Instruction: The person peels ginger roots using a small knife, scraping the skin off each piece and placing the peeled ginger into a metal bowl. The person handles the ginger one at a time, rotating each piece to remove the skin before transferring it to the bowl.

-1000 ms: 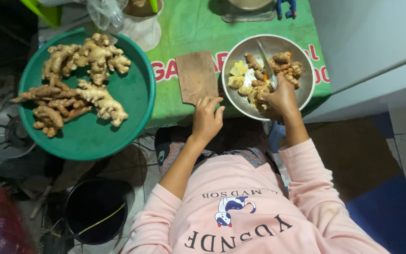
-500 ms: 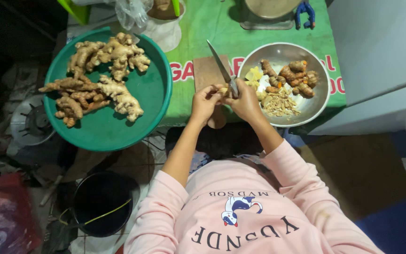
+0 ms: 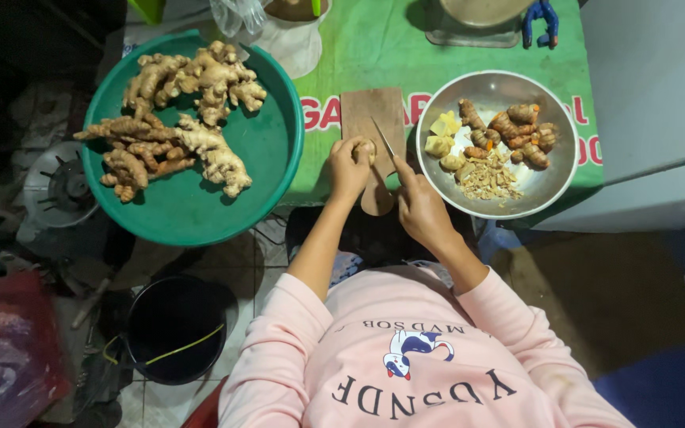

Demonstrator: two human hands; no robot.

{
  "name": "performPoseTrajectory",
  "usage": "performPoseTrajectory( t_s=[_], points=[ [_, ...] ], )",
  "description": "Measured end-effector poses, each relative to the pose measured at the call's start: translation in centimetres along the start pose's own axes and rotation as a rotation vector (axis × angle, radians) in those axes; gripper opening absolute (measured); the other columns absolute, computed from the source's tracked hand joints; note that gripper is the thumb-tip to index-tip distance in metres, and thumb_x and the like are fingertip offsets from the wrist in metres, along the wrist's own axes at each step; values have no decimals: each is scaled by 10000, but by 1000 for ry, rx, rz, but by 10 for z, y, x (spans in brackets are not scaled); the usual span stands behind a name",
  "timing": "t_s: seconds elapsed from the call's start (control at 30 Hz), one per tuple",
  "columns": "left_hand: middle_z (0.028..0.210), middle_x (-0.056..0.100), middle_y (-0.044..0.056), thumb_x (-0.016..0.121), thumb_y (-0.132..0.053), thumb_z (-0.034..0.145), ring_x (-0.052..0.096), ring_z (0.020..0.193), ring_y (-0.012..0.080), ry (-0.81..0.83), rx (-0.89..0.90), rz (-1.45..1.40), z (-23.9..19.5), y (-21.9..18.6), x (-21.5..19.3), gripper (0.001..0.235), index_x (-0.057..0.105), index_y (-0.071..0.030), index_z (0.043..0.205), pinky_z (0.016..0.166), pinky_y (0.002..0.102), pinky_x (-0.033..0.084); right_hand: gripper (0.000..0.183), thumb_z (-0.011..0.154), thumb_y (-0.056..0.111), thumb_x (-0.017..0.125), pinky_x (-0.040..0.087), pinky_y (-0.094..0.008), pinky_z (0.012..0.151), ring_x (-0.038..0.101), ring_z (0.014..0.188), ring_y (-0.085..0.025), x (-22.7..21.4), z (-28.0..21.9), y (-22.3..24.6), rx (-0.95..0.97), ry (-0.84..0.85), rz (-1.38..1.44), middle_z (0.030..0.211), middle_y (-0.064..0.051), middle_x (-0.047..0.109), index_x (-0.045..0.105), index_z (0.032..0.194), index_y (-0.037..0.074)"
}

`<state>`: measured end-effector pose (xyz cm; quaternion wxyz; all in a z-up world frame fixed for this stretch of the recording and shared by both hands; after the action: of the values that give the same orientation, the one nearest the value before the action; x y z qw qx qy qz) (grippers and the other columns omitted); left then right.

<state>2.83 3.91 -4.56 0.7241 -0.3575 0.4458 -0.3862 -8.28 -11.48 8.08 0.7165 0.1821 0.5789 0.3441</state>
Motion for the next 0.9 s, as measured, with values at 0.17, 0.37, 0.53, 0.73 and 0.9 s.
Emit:
performPoseTrajectory(
  t_s=[0.17,0.37,0.53,0.73,0.9],
  points=[
    [1026,694,111,809,-61,785,713,864,243,84,-68,-197,3,-2,-12,348,722,-26,1119,783,322,580,588,956,29,610,494,-507,718,625,840,-439,4,-12,5,56,21,-56,964,-221,610,464,1518,120],
    [1036,706,95,788,-31,788,722,851,214,126,-176,-127,-1,-22,-21,336,731,-73,1116,750,314,576,592,952,42,608,492,-517,620,621,699,-419,10,-12,11,79,61,-164,894,-201,582,476,1521,138],
    [1022,693,127,783,-16,788,706,872,295,141,-138,-31,0,-42,-26,334,718,-84,1109,762,376,569,571,944,37,604,498,-519,624,621,694,-414,9,-14,12,71,58,-191,891,-195,588,502,1496,142],
    [1061,673,160,742,22,798,676,949,373,132,-43,24,-5,-58,-28,376,680,-85,1153,817,443,551,508,966,38,618,495,-508,585,618,675,-406,4,-17,16,36,41,-187,887,-179,601,507,1454,131],
    [1047,659,170,747,35,804,668,952,384,155,-41,23,-2,-60,-29,380,672,-85,1157,827,452,546,520,959,23,608,489,-503,567,609,652,-398,-2,-21,24,-8,28,-201,863,-169,596,495,1457,124]
  ],
)
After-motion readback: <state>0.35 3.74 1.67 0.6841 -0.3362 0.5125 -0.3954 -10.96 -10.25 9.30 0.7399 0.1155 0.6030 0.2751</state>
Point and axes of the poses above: each hand's wrist, its own z-axis towards the middle knuckle, its own x-axis out of the palm, y = z × x, the point moved 6 cm from there along z, towards the middle knuckle
